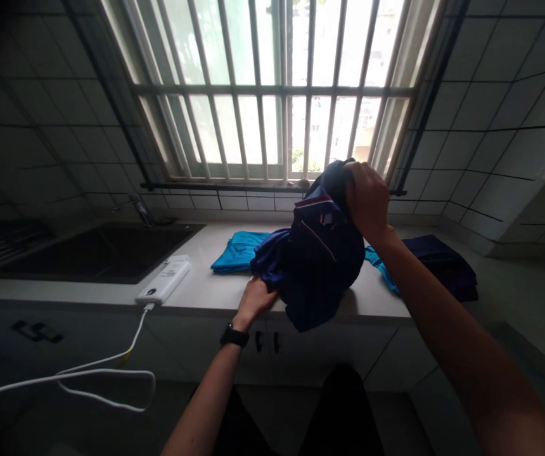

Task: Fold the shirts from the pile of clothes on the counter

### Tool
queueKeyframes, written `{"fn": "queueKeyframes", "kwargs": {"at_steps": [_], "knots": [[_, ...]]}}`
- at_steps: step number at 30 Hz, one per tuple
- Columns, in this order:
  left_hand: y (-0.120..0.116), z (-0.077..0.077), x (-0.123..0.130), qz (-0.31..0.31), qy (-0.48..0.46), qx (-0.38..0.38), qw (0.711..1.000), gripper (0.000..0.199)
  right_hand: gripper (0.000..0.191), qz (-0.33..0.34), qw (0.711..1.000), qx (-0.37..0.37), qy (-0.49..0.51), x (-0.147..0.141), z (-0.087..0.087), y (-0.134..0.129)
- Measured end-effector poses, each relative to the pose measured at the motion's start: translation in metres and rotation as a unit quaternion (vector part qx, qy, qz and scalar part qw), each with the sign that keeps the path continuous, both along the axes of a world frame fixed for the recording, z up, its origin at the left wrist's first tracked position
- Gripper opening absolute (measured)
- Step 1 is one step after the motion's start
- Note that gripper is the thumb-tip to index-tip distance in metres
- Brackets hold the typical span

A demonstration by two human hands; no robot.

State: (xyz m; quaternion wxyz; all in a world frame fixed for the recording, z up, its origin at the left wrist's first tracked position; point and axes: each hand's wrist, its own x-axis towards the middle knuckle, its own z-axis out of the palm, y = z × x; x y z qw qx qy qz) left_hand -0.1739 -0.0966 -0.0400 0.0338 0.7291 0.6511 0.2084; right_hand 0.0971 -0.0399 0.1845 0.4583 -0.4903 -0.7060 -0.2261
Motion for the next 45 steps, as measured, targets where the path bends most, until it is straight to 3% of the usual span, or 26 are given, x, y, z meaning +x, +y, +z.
{"fn": "queueKeyframes", "kwargs": {"at_steps": [4,8,9,12,14,17,19,20,22,23,24,27,31,33,41,45], "knots": [[0.001,0.0,0.001,0.007,0.01,-0.014,1.0,0.041,0.02,0.009,0.998,-0.054,0.009,-0.001,0.007,-0.014],[0.0,0.0,0.001,0.007,0.005,-0.019,1.0,0.044,0.032,-0.003,0.992,0.097,0.077,0.006,0.015,-0.019],[0.0,0.0,0.001,0.007,0.004,-0.018,1.0,0.044,0.032,-0.001,0.991,0.099,0.093,0.009,0.016,-0.018],[0.002,-0.003,0.001,0.017,-0.002,-0.014,1.0,0.051,0.03,0.034,0.993,-0.034,0.105,0.019,0.014,-0.01],[0.004,-0.006,0.001,0.035,-0.014,-0.014,0.999,0.065,0.039,0.055,0.988,-0.103,0.102,0.021,0.003,-0.004],[0.004,-0.008,0.0,0.052,-0.044,-0.002,0.998,0.084,0.057,0.057,0.989,-0.11,0.083,0.02,-0.022,0.002],[0.003,-0.007,-0.002,0.037,-0.054,0.013,0.998,0.083,0.052,0.059,0.981,-0.187,0.003,0.018,-0.038,0.002],[0.003,-0.006,-0.002,0.027,-0.051,0.017,0.998,0.079,0.044,0.059,0.961,-0.263,-0.055,0.016,-0.045,0.002],[0.002,-0.004,-0.003,0.006,-0.03,0.016,0.999,0.067,0.025,0.05,0.895,-0.414,-0.16,0.014,-0.057,0.0],[0.001,-0.004,-0.004,0.001,-0.019,0.014,1.0,0.061,0.019,0.033,0.872,-0.453,-0.185,0.013,-0.063,-0.001],[0.002,-0.004,-0.004,0.003,-0.014,0.012,1.0,0.059,0.018,0.007,0.869,-0.457,-0.189,0.011,-0.07,-0.003],[0.005,-0.007,-0.003,0.037,-0.027,0.002,0.999,0.067,0.03,-0.071,0.898,-0.405,-0.156,0.006,-0.1,-0.005],[0.009,-0.014,-0.004,0.056,-0.039,-0.003,0.998,0.073,0.031,-0.062,0.855,-0.484,-0.175,0.001,-0.151,-0.005],[0.011,-0.015,-0.005,0.054,-0.044,-0.004,0.998,0.068,0.033,-0.056,0.856,-0.486,-0.167,0.0,-0.168,-0.005],[0.011,-0.008,-0.01,0.022,-0.045,-0.004,0.999,0.043,0.038,-0.085,0.881,-0.457,-0.091,-0.005,-0.183,-0.016],[0.009,-0.001,-0.006,0.017,-0.029,-0.005,0.999,0.041,0.037,-0.081,0.888,-0.444,-0.083,-0.007,-0.187,-0.021]]}}
